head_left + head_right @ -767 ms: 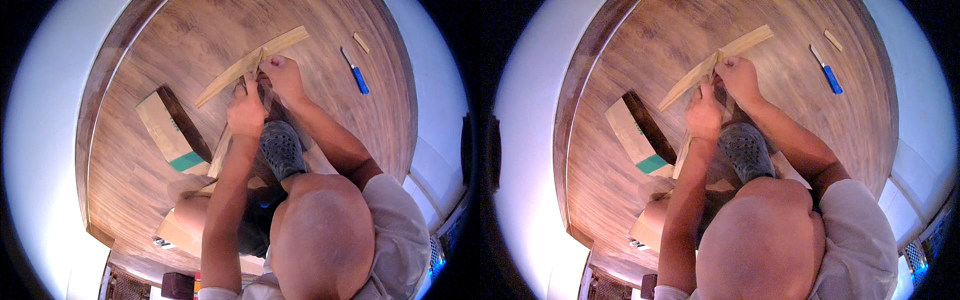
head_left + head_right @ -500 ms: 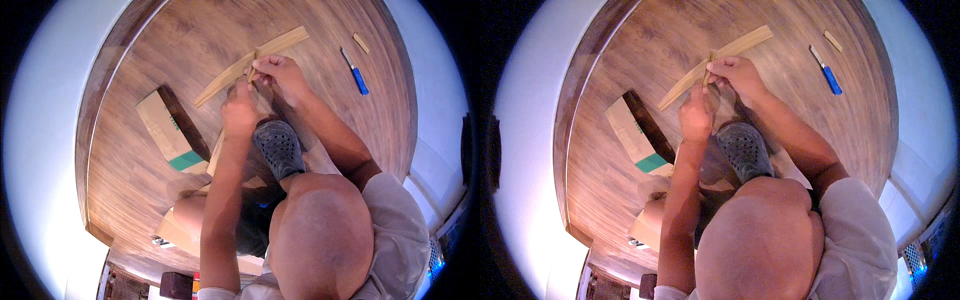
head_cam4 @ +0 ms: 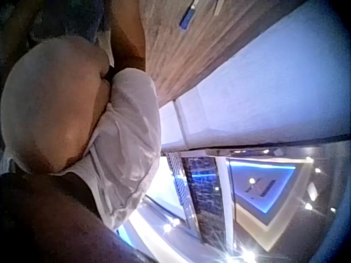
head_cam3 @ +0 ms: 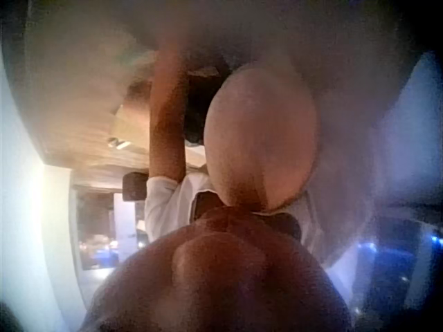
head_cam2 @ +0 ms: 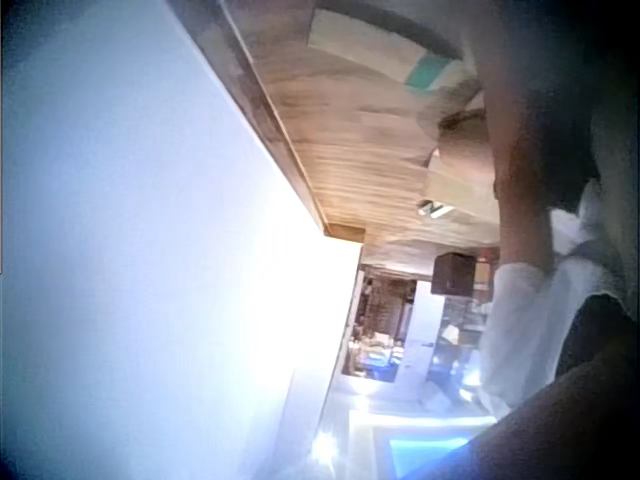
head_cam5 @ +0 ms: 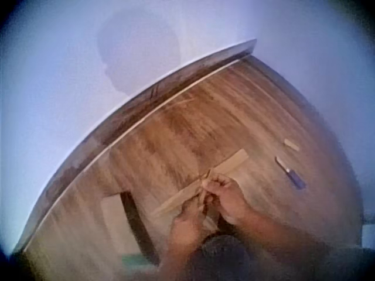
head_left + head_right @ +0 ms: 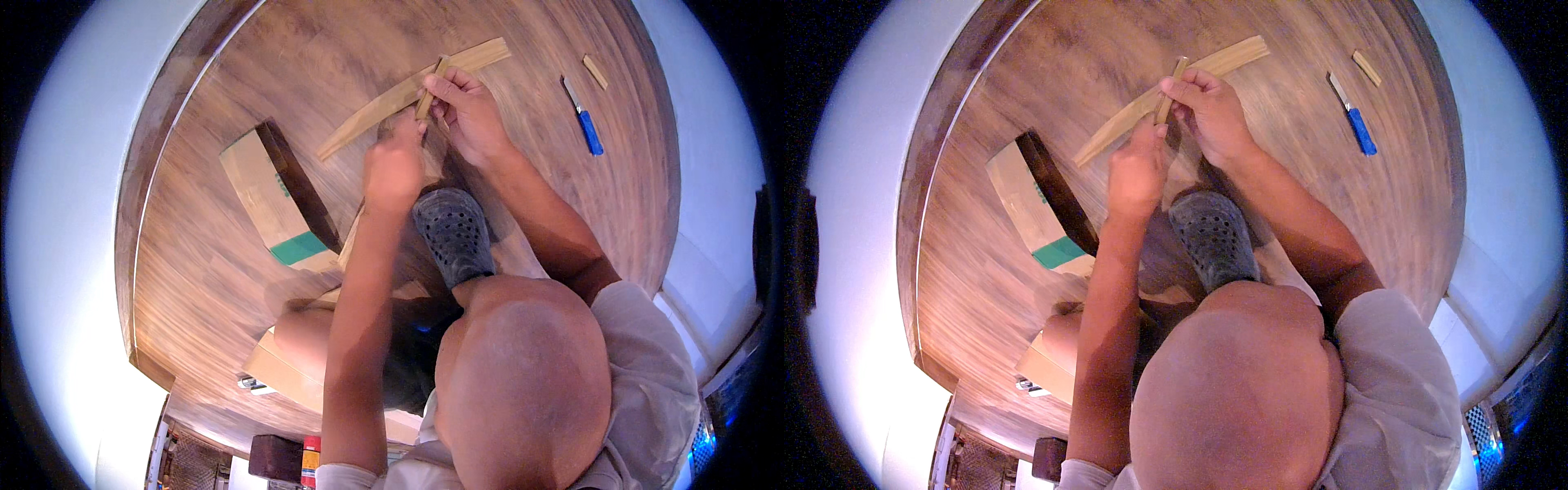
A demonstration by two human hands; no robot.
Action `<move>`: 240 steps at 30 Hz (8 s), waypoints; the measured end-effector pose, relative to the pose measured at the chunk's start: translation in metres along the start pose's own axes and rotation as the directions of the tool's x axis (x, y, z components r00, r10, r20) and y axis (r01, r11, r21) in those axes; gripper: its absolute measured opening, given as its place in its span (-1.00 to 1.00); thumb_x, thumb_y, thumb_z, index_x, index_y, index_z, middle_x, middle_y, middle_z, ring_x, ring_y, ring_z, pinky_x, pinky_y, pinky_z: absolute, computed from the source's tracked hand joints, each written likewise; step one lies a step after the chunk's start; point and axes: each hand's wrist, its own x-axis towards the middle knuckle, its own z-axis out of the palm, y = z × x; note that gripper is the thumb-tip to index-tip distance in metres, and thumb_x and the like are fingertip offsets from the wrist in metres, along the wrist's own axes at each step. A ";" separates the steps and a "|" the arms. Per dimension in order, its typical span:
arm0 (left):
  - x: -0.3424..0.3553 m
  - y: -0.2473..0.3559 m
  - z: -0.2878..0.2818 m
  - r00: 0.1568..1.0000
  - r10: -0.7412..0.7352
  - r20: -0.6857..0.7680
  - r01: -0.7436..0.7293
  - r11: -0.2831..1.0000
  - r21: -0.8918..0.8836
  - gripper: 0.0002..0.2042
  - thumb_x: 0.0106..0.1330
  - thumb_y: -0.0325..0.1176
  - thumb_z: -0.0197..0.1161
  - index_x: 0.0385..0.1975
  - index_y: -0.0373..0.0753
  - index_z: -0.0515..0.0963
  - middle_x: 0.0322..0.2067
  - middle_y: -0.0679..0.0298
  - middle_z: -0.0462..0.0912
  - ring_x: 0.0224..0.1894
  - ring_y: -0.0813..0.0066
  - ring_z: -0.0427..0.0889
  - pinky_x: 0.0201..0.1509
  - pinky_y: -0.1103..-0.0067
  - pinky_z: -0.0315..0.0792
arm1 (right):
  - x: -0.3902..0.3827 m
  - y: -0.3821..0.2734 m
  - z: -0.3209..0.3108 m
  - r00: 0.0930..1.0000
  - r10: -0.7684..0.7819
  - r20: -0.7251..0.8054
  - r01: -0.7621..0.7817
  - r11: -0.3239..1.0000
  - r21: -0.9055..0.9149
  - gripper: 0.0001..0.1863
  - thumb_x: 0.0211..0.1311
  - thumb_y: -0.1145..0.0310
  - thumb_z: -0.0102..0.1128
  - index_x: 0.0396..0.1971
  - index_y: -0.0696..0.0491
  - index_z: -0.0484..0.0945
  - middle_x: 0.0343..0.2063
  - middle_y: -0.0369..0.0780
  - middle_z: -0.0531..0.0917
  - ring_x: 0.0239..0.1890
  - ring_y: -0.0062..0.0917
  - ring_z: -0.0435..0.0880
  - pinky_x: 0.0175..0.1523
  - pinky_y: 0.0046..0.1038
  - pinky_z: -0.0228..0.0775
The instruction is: The person is installing wooden flooring planks along a wall. They use a utility knife to trim the ends of the planks and a small wooden tapping block to fit the planks tightly together. The person repeatedly measures, cuts, and taps the planks into place.
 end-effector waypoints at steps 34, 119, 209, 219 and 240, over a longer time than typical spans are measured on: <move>0.045 0.020 0.010 0.960 0.000 -0.280 -0.052 0.982 -0.179 -0.87 0.37 -0.45 0.38 -0.23 -0.38 0.61 -0.23 -0.06 0.72 -0.20 0.01 0.71 -0.03 0.28 0.56 | 0.025 -0.043 -0.014 0.970 -0.225 -0.095 0.195 0.947 -0.256 -0.75 0.46 0.23 0.35 -0.27 0.13 0.68 -0.36 -0.31 0.73 -0.33 -0.65 0.61 -0.09 -0.53 0.47; 0.492 0.051 0.147 0.802 0.589 -0.103 -0.448 0.706 0.548 -0.40 0.29 -0.38 0.17 0.36 -0.44 0.37 0.35 -0.09 0.43 0.36 -0.13 0.42 0.43 0.08 0.29 | 0.489 -0.255 -0.144 0.465 -0.840 0.279 0.156 -0.232 -0.960 -0.59 0.39 0.15 0.24 0.08 0.09 0.63 0.06 -0.10 0.73 0.24 -0.18 0.58 0.25 -0.08 0.41; 0.439 0.045 0.139 0.932 0.345 -0.112 -0.226 0.795 0.563 -0.26 0.40 -0.11 0.15 0.45 -0.55 0.24 0.51 -0.20 0.19 0.58 -0.09 0.13 0.68 0.12 -0.11 | 0.415 -0.196 -0.093 0.582 -0.554 0.595 0.403 -0.438 -0.803 -0.54 0.42 0.32 0.15 0.25 0.19 0.55 0.31 -0.05 0.57 0.46 -0.19 0.40 0.49 -0.28 0.34; 0.422 0.045 0.130 0.956 0.251 -0.153 -0.156 0.874 0.461 -0.26 0.43 -0.10 0.09 0.44 -0.60 0.20 0.53 -0.27 0.11 0.62 -0.09 0.04 0.71 0.13 -0.18 | 0.399 -0.203 -0.089 0.452 -0.432 0.780 0.669 -0.414 -0.617 -0.57 0.35 0.32 0.21 0.15 0.20 0.63 0.22 -0.06 0.66 0.34 -0.20 0.57 0.41 -0.25 0.46; 0.422 0.041 0.131 0.932 0.304 -0.200 -0.167 0.847 0.505 -0.30 0.38 -0.18 0.16 0.42 -0.53 0.27 0.51 -0.19 0.19 0.59 -0.07 0.12 0.69 0.13 -0.08 | 0.403 -0.223 -0.119 0.636 -0.614 0.467 0.439 -0.211 -0.874 -0.60 0.43 0.23 0.11 0.12 0.14 0.64 0.28 -0.06 0.60 0.34 -0.16 0.55 0.47 -0.25 0.37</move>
